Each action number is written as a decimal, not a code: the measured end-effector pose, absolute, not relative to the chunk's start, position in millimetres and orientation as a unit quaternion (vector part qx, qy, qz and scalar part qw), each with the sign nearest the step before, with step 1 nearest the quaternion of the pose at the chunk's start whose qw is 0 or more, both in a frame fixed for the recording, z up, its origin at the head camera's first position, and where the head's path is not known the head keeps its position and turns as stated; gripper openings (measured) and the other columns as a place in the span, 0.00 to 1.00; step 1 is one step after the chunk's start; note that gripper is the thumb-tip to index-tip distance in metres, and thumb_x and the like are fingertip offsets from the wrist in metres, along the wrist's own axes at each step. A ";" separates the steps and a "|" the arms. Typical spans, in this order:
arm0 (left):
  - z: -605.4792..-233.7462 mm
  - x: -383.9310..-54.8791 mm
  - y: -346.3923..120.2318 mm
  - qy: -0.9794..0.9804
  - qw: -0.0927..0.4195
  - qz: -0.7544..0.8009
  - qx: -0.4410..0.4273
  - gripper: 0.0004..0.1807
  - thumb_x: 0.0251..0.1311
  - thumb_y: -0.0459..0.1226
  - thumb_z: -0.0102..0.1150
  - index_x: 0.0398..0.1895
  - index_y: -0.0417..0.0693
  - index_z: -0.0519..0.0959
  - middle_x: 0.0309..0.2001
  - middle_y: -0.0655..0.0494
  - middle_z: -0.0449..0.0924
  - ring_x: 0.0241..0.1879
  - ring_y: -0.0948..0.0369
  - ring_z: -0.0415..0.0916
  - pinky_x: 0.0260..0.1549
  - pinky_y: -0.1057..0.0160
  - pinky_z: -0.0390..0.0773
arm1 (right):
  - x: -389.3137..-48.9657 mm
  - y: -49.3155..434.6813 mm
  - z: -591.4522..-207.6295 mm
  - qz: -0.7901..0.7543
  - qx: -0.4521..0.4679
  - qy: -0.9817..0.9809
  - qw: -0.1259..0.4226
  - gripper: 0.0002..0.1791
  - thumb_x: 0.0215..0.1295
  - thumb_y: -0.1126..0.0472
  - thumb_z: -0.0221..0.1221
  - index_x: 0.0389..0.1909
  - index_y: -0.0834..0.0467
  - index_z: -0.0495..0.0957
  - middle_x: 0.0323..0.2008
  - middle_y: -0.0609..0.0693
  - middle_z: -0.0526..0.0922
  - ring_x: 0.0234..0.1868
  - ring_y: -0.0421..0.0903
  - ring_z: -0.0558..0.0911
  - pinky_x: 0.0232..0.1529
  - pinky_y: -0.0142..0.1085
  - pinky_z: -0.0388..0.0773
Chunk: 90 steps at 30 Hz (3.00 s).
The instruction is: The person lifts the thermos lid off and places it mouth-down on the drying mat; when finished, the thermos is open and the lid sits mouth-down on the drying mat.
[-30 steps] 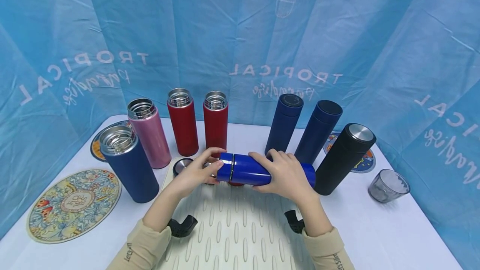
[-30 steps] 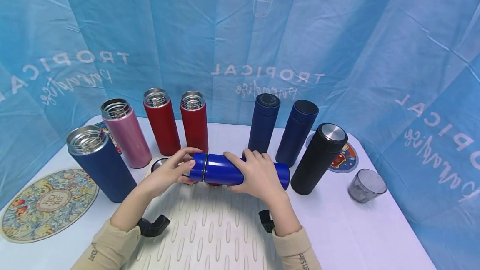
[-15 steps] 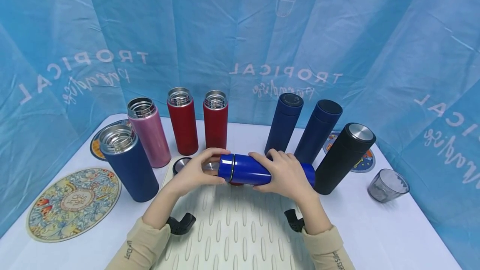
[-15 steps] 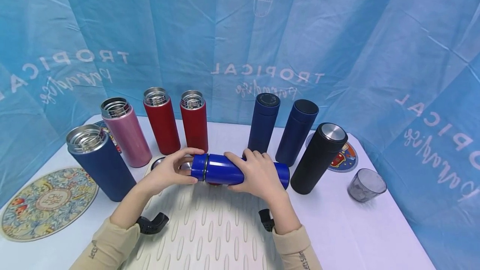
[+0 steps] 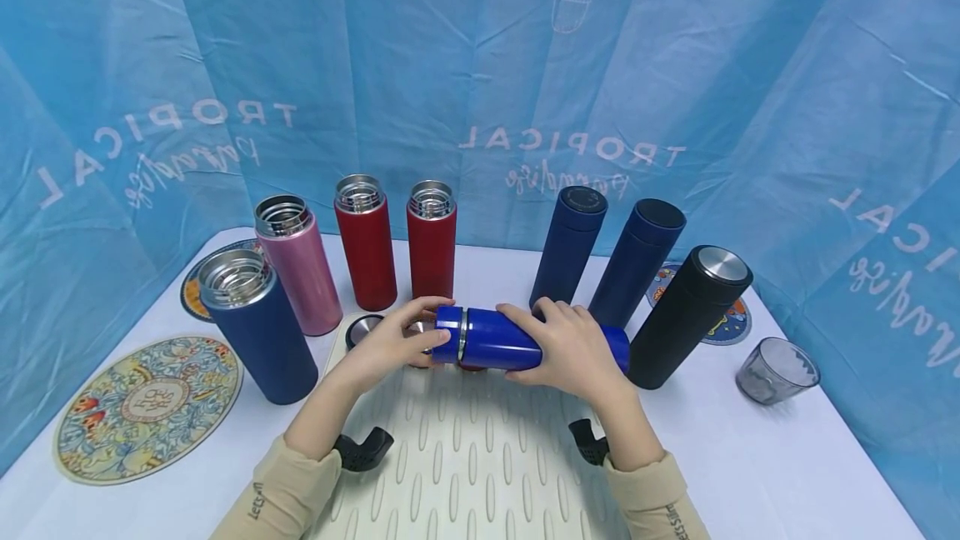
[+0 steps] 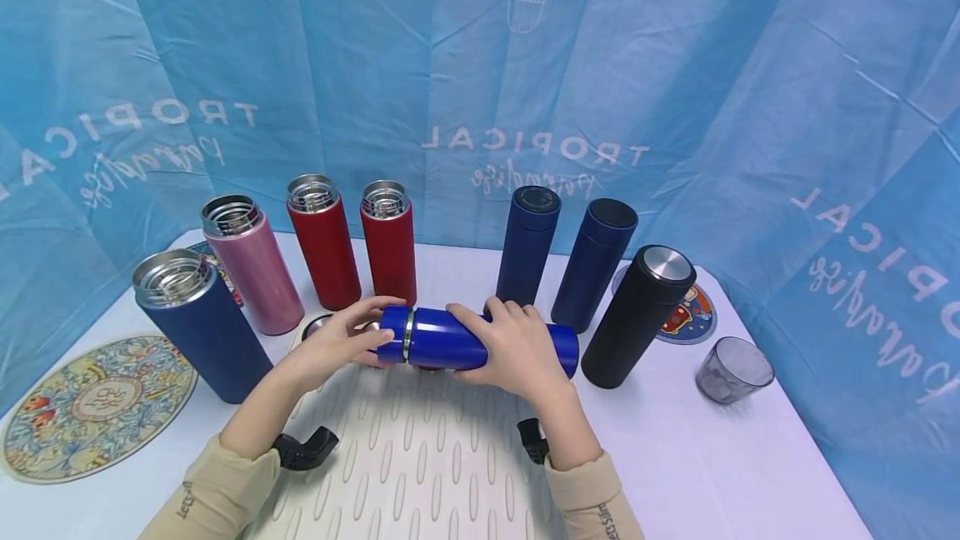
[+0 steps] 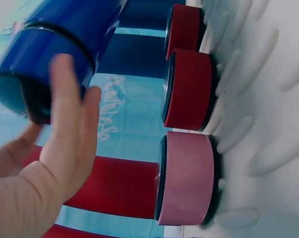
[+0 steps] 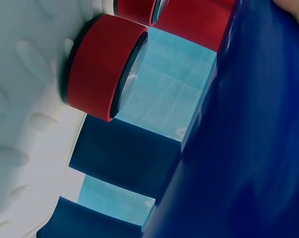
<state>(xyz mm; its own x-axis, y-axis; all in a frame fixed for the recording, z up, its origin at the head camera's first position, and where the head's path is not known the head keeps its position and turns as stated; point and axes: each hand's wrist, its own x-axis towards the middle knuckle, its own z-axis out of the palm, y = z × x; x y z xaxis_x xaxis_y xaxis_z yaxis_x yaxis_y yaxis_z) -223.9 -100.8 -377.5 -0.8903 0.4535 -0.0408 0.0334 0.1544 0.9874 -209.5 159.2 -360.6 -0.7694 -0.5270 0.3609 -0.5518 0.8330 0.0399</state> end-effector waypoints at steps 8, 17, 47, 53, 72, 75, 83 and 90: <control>-375.6 -223.3 -97.8 0.728 0.192 0.644 0.132 0.29 0.64 0.48 0.50 0.65 0.48 0.60 0.59 0.39 0.62 0.49 0.46 0.73 0.42 0.50 0.78 | -208.3 159.9 -358.4 0.024 0.283 -0.941 0.185 0.47 0.36 0.32 0.67 0.63 0.36 0.63 0.43 0.52 0.77 0.42 0.51 0.78 0.46 0.50 0.75; -375.4 -222.7 -101.0 0.732 0.193 0.630 0.174 0.38 0.56 0.44 0.61 0.69 0.53 0.56 0.61 0.40 0.58 0.54 0.44 0.68 0.46 0.50 0.76 | -207.9 161.7 -357.0 0.024 0.288 -0.937 0.195 0.47 0.36 0.31 0.67 0.63 0.37 0.64 0.43 0.52 0.77 0.41 0.52 0.78 0.46 0.50 0.74; -370.6 -221.5 -104.8 0.710 0.181 0.662 0.159 0.31 0.58 0.39 0.57 0.65 0.50 0.61 0.58 0.37 0.58 0.53 0.43 0.66 0.41 0.51 0.79 | -208.4 161.4 -356.2 0.014 0.301 -0.923 0.237 0.48 0.34 0.33 0.69 0.62 0.38 0.65 0.43 0.54 0.77 0.42 0.54 0.78 0.44 0.49 0.74; -371.0 -223.9 -106.7 0.716 0.168 0.669 0.108 0.27 0.62 0.41 0.51 0.65 0.51 0.61 0.55 0.42 0.59 0.48 0.45 0.70 0.41 0.50 0.79 | -207.9 164.8 -352.5 0.022 0.290 -0.926 0.242 0.47 0.35 0.34 0.69 0.62 0.38 0.65 0.41 0.53 0.76 0.41 0.53 0.78 0.45 0.49 0.74; -367.1 -221.7 -108.0 0.716 0.165 0.669 0.114 0.30 0.60 0.38 0.54 0.66 0.48 0.60 0.56 0.38 0.59 0.55 0.41 0.64 0.40 0.53 0.80 | -207.3 160.2 -342.9 0.275 0.123 -0.916 0.266 0.50 0.40 0.48 0.73 0.65 0.47 0.57 0.53 0.58 0.73 0.52 0.58 0.75 0.49 0.58 0.72; -367.1 -221.4 -108.1 0.718 0.166 0.667 0.112 0.30 0.60 0.38 0.55 0.66 0.48 0.60 0.56 0.38 0.59 0.55 0.41 0.63 0.40 0.52 0.80 | -210.2 157.4 -341.8 0.312 0.104 -0.905 0.270 0.50 0.41 0.49 0.72 0.65 0.50 0.56 0.55 0.59 0.73 0.55 0.58 0.73 0.54 0.57 0.68; -367.6 -222.0 -107.7 0.712 0.172 0.670 0.125 0.31 0.59 0.37 0.55 0.66 0.46 0.59 0.56 0.37 0.59 0.56 0.40 0.63 0.39 0.51 0.80 | -238.1 144.4 -339.6 0.469 0.092 -0.852 0.214 0.48 0.46 0.51 0.70 0.66 0.49 0.53 0.58 0.55 0.69 0.58 0.53 0.71 0.56 0.54 0.68; -366.4 -221.3 -107.1 0.714 0.177 0.665 0.130 0.31 0.59 0.39 0.56 0.66 0.46 0.60 0.56 0.37 0.59 0.56 0.41 0.63 0.39 0.52 0.80 | -270.0 129.8 -349.6 0.580 0.082 -0.794 0.164 0.48 0.49 0.54 0.69 0.67 0.50 0.50 0.63 0.51 0.64 0.64 0.50 0.66 0.60 0.49 0.65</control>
<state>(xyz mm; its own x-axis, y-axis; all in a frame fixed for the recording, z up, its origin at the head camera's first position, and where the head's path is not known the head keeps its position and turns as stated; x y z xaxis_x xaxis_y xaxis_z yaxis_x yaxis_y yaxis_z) -221.3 -107.1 -366.4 -0.9038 0.4206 -0.0789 -0.0493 0.0809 0.9955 -270.0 129.8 -349.6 -0.9329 0.0602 0.3551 -0.3201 0.3134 -0.8941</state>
